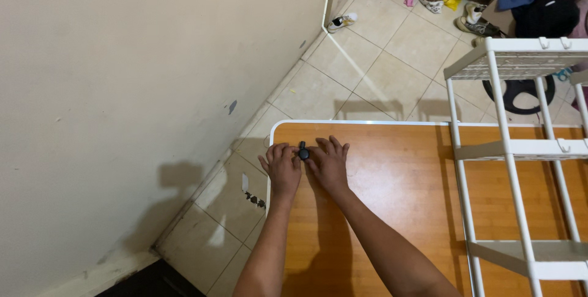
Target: The person disassembles two white plastic rolling carts on a wooden table. They remove the wheels and white plastic caps from the cart frames and place them on the table.
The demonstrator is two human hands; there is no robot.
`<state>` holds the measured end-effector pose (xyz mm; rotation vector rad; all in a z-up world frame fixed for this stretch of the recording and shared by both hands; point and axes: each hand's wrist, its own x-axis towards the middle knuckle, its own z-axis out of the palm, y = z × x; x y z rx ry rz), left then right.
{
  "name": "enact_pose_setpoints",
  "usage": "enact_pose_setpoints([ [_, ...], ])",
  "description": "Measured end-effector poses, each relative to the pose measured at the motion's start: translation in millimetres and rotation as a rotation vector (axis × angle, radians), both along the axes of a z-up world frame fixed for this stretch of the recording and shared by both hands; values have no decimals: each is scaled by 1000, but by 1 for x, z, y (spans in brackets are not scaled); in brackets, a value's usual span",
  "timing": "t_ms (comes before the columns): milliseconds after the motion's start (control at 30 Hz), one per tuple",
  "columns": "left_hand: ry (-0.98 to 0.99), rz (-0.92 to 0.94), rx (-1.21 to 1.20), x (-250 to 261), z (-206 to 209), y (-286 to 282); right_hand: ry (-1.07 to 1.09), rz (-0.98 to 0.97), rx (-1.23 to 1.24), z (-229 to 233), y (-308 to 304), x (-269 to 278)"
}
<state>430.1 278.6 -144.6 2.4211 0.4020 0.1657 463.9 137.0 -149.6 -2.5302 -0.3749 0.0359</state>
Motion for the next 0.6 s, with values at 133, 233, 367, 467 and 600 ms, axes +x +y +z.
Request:
enact_pose_setpoints([
  [133,27,-2,6,2,2,1,3,18,0,-2,-1,0],
  [233,16,1,-1,0,0,2,23,11,14,-6,-2,-1],
  [367,-7,9,0,-6,1,1,-24,8,62,-13,-9,-7],
  [467,-41,25,-26,-22,7,-8,-52,-1,90,-11,-23,-27],
  [600,-97,13,-3,-55,17,-27,-25,-22,117,3,-48,-63],
])
